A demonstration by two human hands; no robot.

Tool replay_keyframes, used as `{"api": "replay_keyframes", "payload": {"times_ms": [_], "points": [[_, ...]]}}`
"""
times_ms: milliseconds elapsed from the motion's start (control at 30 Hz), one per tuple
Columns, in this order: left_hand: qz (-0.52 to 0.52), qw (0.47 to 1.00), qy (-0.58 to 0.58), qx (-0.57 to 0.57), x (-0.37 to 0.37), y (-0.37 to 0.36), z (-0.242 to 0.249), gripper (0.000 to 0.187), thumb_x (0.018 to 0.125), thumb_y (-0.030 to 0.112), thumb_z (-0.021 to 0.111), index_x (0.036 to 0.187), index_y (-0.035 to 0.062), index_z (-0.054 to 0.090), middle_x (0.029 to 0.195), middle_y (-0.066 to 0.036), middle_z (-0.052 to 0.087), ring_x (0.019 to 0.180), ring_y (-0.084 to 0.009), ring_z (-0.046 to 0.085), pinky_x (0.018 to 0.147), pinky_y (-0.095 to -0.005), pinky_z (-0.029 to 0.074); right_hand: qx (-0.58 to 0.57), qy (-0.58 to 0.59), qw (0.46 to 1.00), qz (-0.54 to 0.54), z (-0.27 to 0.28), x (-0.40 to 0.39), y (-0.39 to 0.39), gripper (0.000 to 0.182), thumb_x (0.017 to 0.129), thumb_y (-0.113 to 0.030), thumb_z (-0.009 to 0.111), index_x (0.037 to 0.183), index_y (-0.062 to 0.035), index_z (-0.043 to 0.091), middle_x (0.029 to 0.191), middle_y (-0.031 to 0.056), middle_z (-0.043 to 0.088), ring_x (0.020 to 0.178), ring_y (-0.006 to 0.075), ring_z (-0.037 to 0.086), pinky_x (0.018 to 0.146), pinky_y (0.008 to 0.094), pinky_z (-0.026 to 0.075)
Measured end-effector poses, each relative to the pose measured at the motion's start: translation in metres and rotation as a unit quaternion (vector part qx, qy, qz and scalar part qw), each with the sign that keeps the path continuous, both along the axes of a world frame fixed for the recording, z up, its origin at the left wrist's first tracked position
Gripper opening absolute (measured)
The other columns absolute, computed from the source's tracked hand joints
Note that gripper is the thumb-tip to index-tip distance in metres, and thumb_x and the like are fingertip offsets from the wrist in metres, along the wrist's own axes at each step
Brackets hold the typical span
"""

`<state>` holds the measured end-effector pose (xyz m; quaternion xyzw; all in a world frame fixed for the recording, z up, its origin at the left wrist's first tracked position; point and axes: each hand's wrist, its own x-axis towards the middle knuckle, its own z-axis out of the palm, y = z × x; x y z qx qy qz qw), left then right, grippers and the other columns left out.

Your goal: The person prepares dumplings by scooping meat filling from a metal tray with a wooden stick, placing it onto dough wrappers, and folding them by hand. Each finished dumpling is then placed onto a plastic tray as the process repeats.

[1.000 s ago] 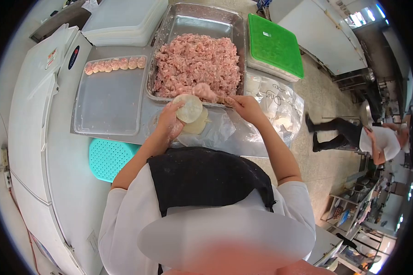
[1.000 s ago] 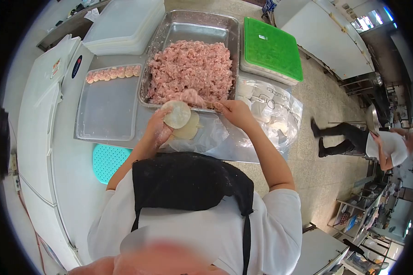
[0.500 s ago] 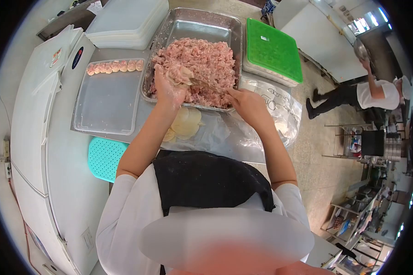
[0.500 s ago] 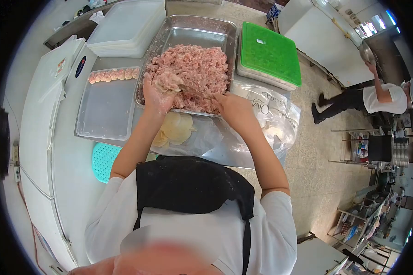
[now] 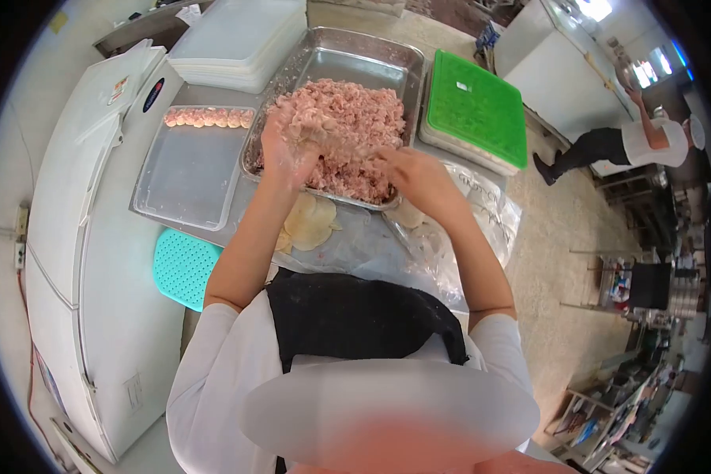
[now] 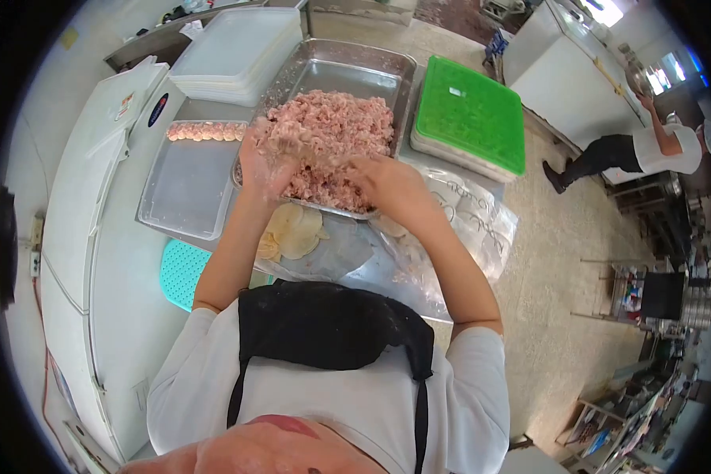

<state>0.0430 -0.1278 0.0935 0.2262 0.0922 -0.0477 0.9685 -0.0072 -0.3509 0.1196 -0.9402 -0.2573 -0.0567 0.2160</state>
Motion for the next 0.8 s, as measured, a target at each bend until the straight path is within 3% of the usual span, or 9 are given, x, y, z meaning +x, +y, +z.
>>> {"api": "replay_keyframes", "payload": {"times_ms": [67,100,167,333,433,500,633,733,800], "points": [[-0.022,0.995,-0.074,0.057,-0.002,0.015,-0.005,0.049,0.09,0.02,0.059,0.133,-0.0002,0.045,0.121,-0.014,0.056,0.105,-0.0297,0.06,0.094,-0.0436,0.048,0.238,0.05,0.97,0.017,-0.004,0.011,-0.019,0.028,0.096,-0.021,0.053,0.114,-0.0008,0.062,0.082,0.0083,0.064,0.077,0.0207,0.062,0.068,0.0368,0.049],[-0.051,0.967,-0.115,0.22,-0.007,0.021,0.001,0.055,0.087,0.017,0.063,0.135,0.0028,0.042,0.12,-0.015,0.057,0.108,-0.0283,0.058,0.095,-0.0415,0.047,0.272,0.109,0.956,0.017,-0.001,0.014,-0.022,0.031,0.098,-0.023,0.05,0.115,0.0,0.063,0.088,0.0051,0.066,0.08,0.014,0.059,0.072,0.032,0.048],[-0.094,0.824,-0.203,0.52,-0.012,0.028,0.014,0.071,0.08,0.011,0.071,0.141,0.0096,0.035,0.125,-0.013,0.056,0.112,-0.0218,0.056,0.097,-0.0346,0.043,0.27,0.199,0.941,0.03,0.004,0.016,-0.025,0.03,0.098,-0.022,0.05,0.116,-0.0004,0.063,0.092,0.0057,0.067,0.081,0.0144,0.059,0.075,0.0309,0.048],[-0.085,0.671,-0.364,0.641,-0.002,0.028,0.042,0.064,0.073,0.014,0.077,0.131,0.007,0.049,0.131,-0.009,0.054,0.119,-0.0198,0.051,0.101,-0.0357,0.04,0.201,0.338,0.918,0.061,0.019,0.014,-0.021,0.03,0.097,-0.02,0.051,0.118,-0.0012,0.061,0.103,0.0124,0.068,0.088,0.02,0.063,0.082,0.0298,0.048],[-0.269,0.649,-0.281,0.653,0.002,0.039,0.04,0.05,0.07,0.013,0.079,0.117,0.008,0.061,0.128,-0.013,0.056,0.121,-0.0224,0.051,0.101,-0.0351,0.04,0.195,0.174,0.958,0.119,-0.019,0.021,-0.02,0.031,0.094,-0.021,0.055,0.119,-0.0014,0.061,0.105,0.0168,0.068,0.09,0.0266,0.066,0.079,0.032,0.05],[-0.088,0.574,-0.378,0.721,-0.002,0.04,0.025,0.037,0.07,0.013,0.078,0.105,0.0082,0.068,0.113,-0.011,0.064,0.105,-0.0219,0.059,0.094,-0.0326,0.045,0.191,0.159,0.959,0.138,-0.037,0.034,-0.02,0.031,0.091,-0.022,0.056,0.117,-0.0087,0.064,0.096,0.0222,0.065,0.079,0.0342,0.063,0.071,0.0367,0.05],[-0.249,0.55,-0.274,0.749,0.018,0.033,0.022,0.037,0.07,0.014,0.078,0.106,0.0085,0.067,0.101,-0.01,0.066,0.095,-0.022,0.062,0.09,-0.0318,0.047,0.136,0.068,0.981,0.119,-0.024,0.042,-0.025,0.029,0.09,-0.02,0.056,0.116,-0.0093,0.063,0.089,0.0191,0.065,0.076,0.0345,0.063,0.066,0.04,0.05],[-0.115,0.653,-0.275,0.696,0.023,0.034,-0.005,0.034,0.071,0.019,0.078,0.1,0.0063,0.067,0.099,-0.011,0.065,0.096,-0.0223,0.062,0.087,-0.0323,0.048,0.033,-0.013,0.999,-0.039,-0.002,0.015,-0.004,0.03,0.089,-0.02,0.059,0.117,-0.0089,0.061,0.093,0.0141,0.067,0.083,0.0351,0.063,0.072,0.0433,0.051],[-0.267,0.679,-0.109,0.675,0.027,0.038,-0.012,0.044,0.072,0.023,0.078,0.11,0.0067,0.063,0.11,-0.014,0.064,0.107,-0.0253,0.06,0.09,-0.035,0.047,0.036,-0.051,0.998,-0.007,-0.037,0.013,0.003,0.026,0.09,-0.024,0.057,0.114,-0.013,0.061,0.083,0.0123,0.064,0.076,0.0352,0.062,0.067,0.0465,0.05]]}}
